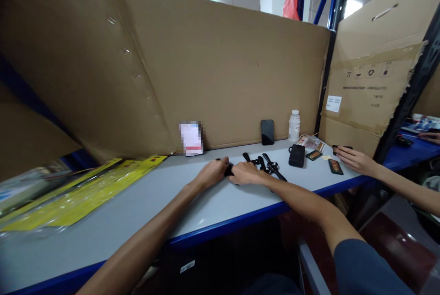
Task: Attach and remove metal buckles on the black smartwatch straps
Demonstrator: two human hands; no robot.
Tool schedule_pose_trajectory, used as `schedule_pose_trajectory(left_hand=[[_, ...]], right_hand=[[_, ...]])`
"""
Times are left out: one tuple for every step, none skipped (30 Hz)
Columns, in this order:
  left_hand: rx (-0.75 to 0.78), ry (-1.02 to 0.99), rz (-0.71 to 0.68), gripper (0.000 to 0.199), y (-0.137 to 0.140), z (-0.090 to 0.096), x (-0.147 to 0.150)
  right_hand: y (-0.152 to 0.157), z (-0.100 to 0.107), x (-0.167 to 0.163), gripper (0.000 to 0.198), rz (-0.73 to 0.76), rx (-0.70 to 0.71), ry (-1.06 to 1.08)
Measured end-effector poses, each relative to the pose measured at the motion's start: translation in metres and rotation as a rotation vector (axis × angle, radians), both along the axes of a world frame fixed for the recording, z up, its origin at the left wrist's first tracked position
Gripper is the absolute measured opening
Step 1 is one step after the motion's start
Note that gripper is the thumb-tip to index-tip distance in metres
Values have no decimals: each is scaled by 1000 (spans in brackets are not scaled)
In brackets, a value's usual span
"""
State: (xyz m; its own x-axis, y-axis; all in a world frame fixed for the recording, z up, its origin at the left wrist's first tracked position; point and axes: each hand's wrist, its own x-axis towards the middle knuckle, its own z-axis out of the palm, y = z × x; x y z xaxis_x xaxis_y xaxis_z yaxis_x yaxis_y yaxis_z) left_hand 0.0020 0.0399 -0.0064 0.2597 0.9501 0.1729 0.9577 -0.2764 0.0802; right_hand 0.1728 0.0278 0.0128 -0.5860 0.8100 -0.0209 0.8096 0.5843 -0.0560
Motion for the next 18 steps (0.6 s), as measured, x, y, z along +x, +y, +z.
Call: schedule_pose_trajectory(left_hand=[[3,-42,7,20,2,-1,0],[8,-87,16,21,5,-2,0],[16,-130,27,22,8,-2,-1],[26,-164,41,23,10,-1,-3],[38,-180,61,23,11,0,-5],[51,-176,88,23,12,2,-9],[61,-150,125,23,12,5,-14],[65,-106,168,24,12,7,-19],[61,-51,213,25,11,10,-25],[47,9,252,26,9,12,-30],[25,64,278,26,7,14,-36],[-6,108,287,26,4,16,-40],[-39,141,282,26,2,17,-43],[-70,162,267,27,-1,19,-45],[-99,172,248,27,-3,19,-45],[-112,174,235,29,-6,20,-45],[-111,170,230,31,-7,21,-44],[-103,170,227,33,-7,21,-43]], right_hand=[[1,0,0,41,8,4,-5],[1,-1,-1,42,14,9,-8],[1,-1,-1,43,15,16,-8],[2,-2,-1,43,13,23,-8],[2,-3,-1,43,10,28,-7],[2,-4,-1,44,6,31,-6],[2,-4,-1,45,4,32,-6],[2,-4,-1,46,2,33,-6],[2,-4,-1,46,2,32,-8],[1,-3,0,45,4,31,-10],[1,-2,0,45,7,29,-12],[0,-2,1,45,10,29,-15],[-1,-1,1,45,14,29,-18],[-1,0,2,45,17,29,-20],[-2,0,2,45,17,32,-22],[-2,0,2,45,17,33,-25],[-2,-1,3,46,17,36,-28],[-2,-1,3,46,14,39,-32]])
